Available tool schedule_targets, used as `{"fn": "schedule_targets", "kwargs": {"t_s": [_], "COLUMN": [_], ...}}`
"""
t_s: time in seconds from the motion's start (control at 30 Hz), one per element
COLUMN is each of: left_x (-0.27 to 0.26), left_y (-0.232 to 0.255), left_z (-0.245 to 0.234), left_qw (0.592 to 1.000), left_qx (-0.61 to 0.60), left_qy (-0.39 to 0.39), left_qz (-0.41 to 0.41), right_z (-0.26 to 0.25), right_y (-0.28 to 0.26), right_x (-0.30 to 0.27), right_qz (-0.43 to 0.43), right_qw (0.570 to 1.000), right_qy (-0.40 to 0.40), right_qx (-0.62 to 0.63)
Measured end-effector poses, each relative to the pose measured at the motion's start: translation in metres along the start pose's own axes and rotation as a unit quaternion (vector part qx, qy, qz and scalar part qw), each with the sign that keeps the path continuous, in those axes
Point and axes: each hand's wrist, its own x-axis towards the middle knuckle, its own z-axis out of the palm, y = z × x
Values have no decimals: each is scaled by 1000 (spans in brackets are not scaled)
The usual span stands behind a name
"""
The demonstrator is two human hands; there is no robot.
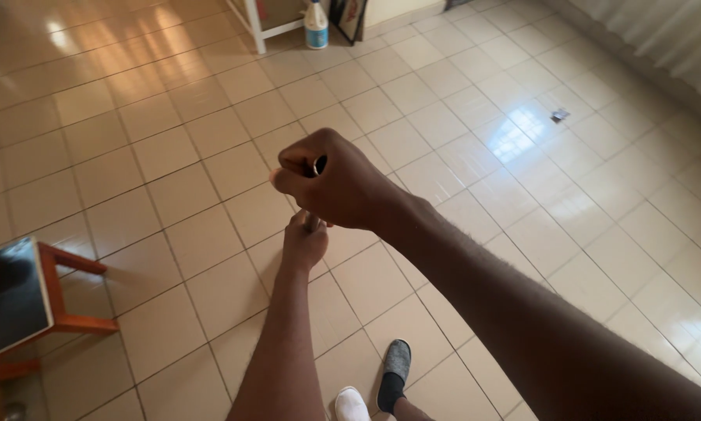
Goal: Sweep the tiled floor using a broom with a red head and silver handle.
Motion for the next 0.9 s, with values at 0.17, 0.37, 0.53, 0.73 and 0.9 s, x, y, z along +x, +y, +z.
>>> {"fn": "schedule_targets", "kwargs": {"t_s": [0.17, 0.37, 0.53, 0.73, 0.9], "left_x": [1, -41, -25, -55, -61], "left_y": [24, 86, 14, -30, -119], "left_z": [21, -11, -39, -54, -20], "left_qw": [992, 987, 970, 950, 947], "left_qx": [102, 130, 216, 302, 280], "left_qy": [-50, -79, -17, 68, 64], "left_qz": [59, -54, 108, -52, -142], "right_z": [-23, -15, 4, 67, 78], "right_y": [-29, -23, -1, 80, 131], "right_x": [-22, -36, -37, -61, -105], "right_qz": [-14, -121, -149, 8, 17], "right_qw": [999, 985, 955, 939, 948], "right_qy": [-8, 33, 11, 40, -8], "right_qx": [-30, 121, 257, 340, 317]}}
